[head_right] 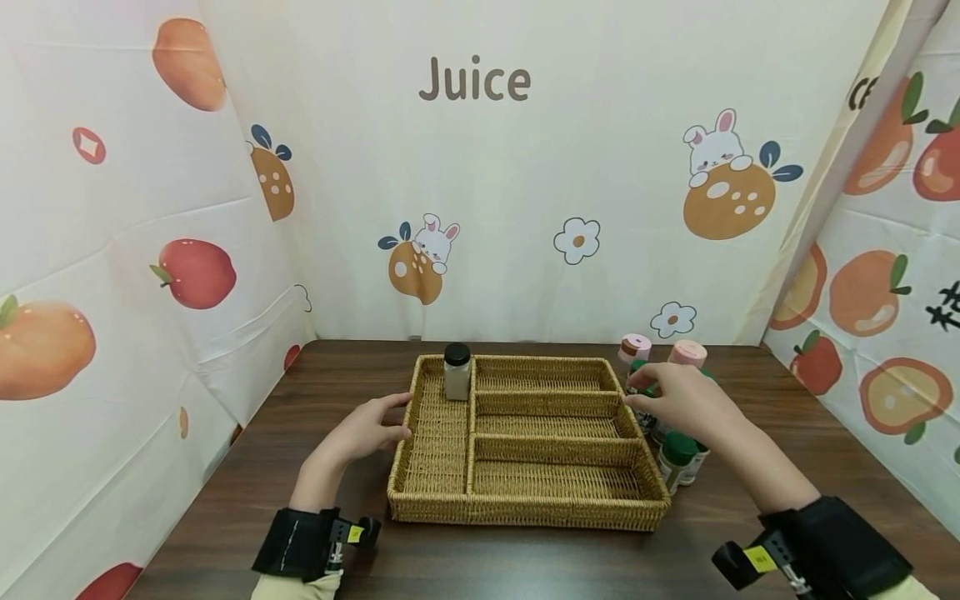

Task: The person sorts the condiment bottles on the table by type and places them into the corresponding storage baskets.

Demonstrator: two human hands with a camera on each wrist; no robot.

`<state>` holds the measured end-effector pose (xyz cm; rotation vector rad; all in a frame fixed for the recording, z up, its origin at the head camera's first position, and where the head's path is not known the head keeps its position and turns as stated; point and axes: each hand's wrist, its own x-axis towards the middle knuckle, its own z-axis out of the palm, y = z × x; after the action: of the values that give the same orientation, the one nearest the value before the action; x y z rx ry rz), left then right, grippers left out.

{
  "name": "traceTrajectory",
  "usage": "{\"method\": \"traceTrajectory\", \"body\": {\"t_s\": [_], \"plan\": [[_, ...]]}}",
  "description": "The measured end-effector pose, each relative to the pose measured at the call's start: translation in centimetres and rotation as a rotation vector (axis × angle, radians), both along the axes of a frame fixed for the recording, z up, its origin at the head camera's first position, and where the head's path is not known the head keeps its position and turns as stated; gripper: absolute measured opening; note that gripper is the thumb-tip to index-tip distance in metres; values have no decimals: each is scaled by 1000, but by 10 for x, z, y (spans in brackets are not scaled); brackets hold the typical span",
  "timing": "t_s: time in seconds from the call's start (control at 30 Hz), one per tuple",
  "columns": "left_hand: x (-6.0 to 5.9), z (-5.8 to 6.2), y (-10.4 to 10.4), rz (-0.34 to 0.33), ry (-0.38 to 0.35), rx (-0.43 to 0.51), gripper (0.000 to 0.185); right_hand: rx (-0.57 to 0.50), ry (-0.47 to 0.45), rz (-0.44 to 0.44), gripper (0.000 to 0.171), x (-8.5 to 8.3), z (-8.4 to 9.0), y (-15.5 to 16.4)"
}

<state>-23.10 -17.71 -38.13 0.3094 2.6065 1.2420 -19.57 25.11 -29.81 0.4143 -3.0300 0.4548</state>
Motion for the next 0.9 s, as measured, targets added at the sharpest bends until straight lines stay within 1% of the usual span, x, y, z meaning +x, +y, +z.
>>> {"method": "traceTrajectory", "body": {"t_s": [0.27, 0.5, 0.77, 0.9], "plan": [[-1, -1, 0, 8, -10, 0, 61, 18, -30, -21, 35, 7, -8, 15], [-2, -3, 0, 5, -8, -1, 61, 7, -67, -40, 39, 12, -12, 25], [-2, -4, 0, 6, -9, 5, 62, 14, -90, -40, 41, 17, -20, 35], [-2, -4, 0, 6, -12, 6, 62, 18, -90, -33, 40, 19, -23, 37]]}}
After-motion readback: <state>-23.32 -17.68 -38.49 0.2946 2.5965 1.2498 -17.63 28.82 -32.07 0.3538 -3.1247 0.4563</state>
